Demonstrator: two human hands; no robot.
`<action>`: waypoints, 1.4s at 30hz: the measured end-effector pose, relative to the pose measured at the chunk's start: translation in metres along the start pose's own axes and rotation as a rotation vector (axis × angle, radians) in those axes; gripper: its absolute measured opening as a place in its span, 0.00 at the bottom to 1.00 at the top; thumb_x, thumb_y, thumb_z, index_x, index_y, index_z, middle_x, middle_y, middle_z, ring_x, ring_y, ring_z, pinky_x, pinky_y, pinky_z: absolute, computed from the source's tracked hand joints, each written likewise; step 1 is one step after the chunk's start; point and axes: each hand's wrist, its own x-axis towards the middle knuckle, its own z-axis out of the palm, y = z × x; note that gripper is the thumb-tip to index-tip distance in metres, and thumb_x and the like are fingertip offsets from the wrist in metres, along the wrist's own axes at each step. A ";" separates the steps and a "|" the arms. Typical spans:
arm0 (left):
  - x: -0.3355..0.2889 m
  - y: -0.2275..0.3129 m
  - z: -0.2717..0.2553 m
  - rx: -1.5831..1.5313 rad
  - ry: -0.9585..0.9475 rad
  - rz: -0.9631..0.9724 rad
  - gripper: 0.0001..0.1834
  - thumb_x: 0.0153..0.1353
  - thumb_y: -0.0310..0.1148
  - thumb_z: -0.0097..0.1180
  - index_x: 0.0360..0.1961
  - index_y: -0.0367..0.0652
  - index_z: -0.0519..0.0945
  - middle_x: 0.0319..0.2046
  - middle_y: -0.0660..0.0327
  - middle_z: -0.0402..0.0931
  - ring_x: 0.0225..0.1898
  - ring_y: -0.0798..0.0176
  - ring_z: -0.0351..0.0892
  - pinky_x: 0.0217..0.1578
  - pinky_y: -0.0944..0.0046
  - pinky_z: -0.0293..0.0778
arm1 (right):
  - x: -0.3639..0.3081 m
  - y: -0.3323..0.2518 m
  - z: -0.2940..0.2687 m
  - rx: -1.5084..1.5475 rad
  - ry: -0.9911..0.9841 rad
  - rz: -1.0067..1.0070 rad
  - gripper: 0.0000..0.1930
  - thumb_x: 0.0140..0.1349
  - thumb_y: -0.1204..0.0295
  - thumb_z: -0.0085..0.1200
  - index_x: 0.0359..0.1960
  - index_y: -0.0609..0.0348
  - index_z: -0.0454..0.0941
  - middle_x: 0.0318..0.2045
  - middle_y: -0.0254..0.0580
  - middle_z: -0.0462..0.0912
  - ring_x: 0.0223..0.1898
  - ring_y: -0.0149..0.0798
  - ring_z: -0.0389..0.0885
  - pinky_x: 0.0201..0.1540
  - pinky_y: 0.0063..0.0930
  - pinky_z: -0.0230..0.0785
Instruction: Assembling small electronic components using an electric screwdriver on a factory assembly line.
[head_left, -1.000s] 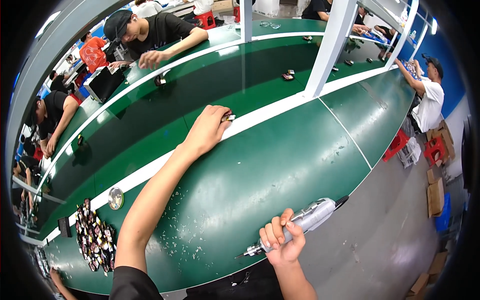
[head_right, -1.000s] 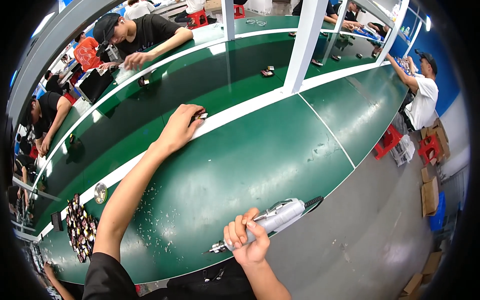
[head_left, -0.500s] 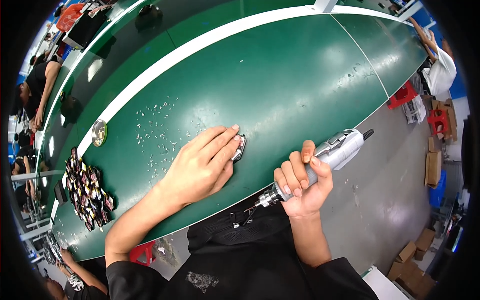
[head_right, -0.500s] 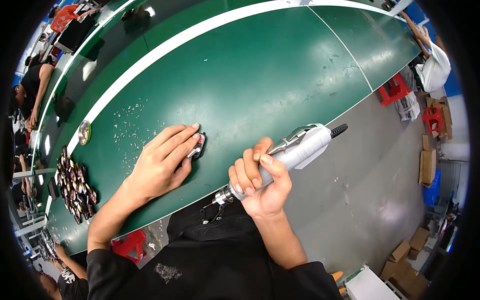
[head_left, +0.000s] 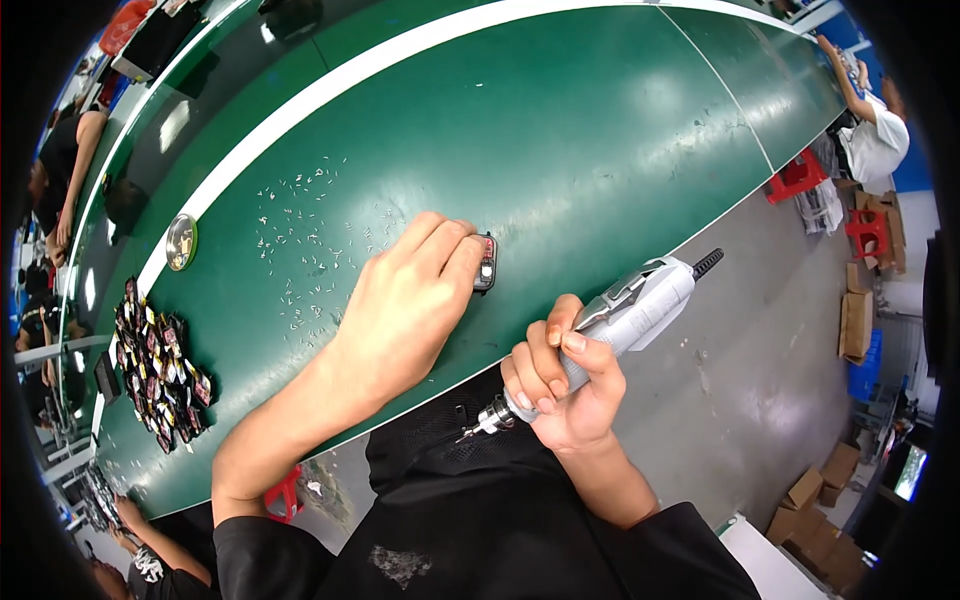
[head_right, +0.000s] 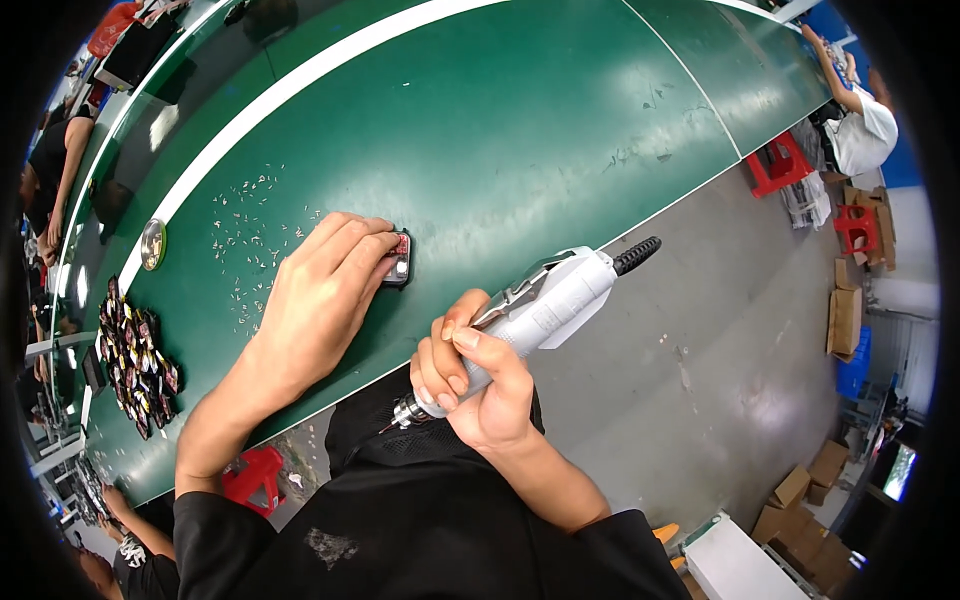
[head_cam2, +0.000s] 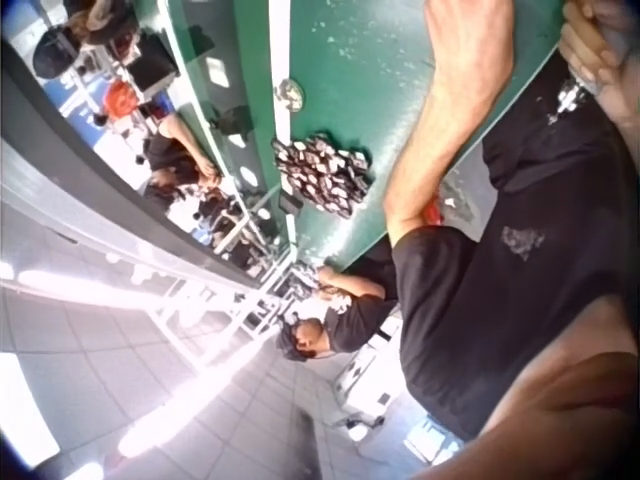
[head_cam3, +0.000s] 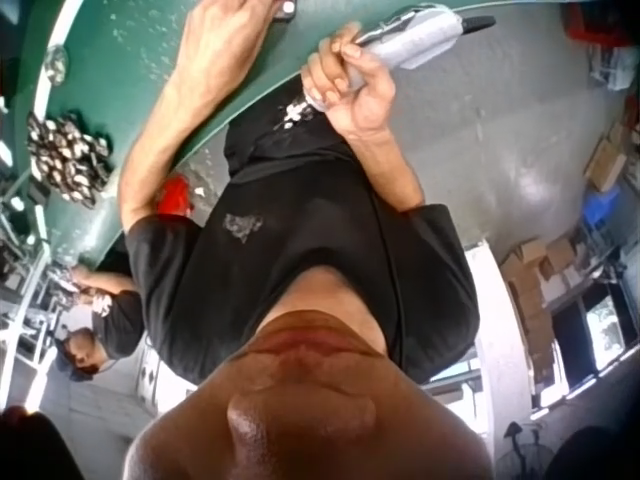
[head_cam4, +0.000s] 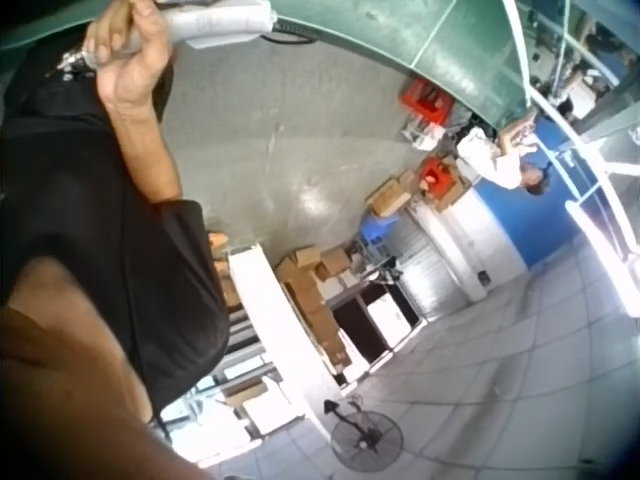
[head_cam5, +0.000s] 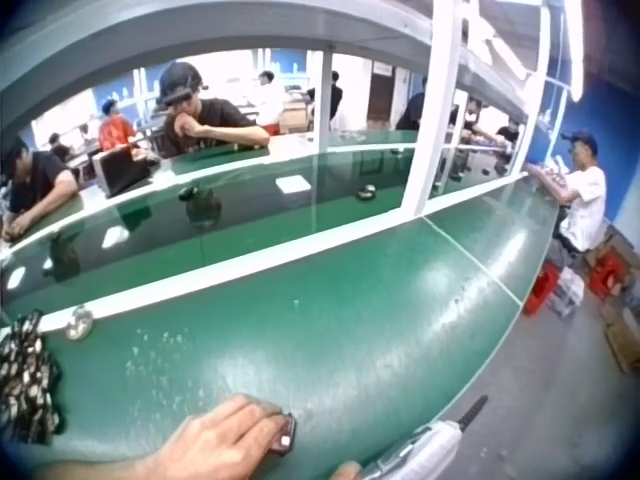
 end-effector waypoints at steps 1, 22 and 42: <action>0.000 0.000 0.001 -0.004 -0.002 -0.004 0.12 0.49 0.19 0.59 0.37 0.34 0.75 0.37 0.54 0.76 0.38 0.52 0.76 0.37 0.57 0.75 | -0.001 0.001 -0.002 -0.001 0.005 0.003 0.05 0.63 0.69 0.41 0.32 0.56 0.65 0.11 0.31 0.60 0.10 0.28 0.59 0.20 0.26 0.61; -0.015 0.026 0.019 0.093 0.039 0.299 0.20 0.38 0.20 0.59 0.37 0.24 0.77 0.41 0.44 0.77 0.39 0.50 0.79 0.27 0.62 0.79 | -0.006 0.005 -0.011 -0.044 0.148 0.010 0.04 0.63 0.71 0.43 0.34 0.58 0.66 0.12 0.34 0.63 0.11 0.30 0.63 0.19 0.27 0.61; -0.024 0.022 0.019 0.121 -0.054 0.327 0.21 0.39 0.19 0.58 0.39 0.21 0.78 0.44 0.40 0.76 0.44 0.47 0.78 0.39 0.59 0.80 | 0.062 -0.077 0.004 -0.479 -0.314 -0.333 0.11 0.67 0.65 0.36 0.36 0.58 0.68 0.13 0.29 0.63 0.13 0.25 0.61 0.22 0.24 0.61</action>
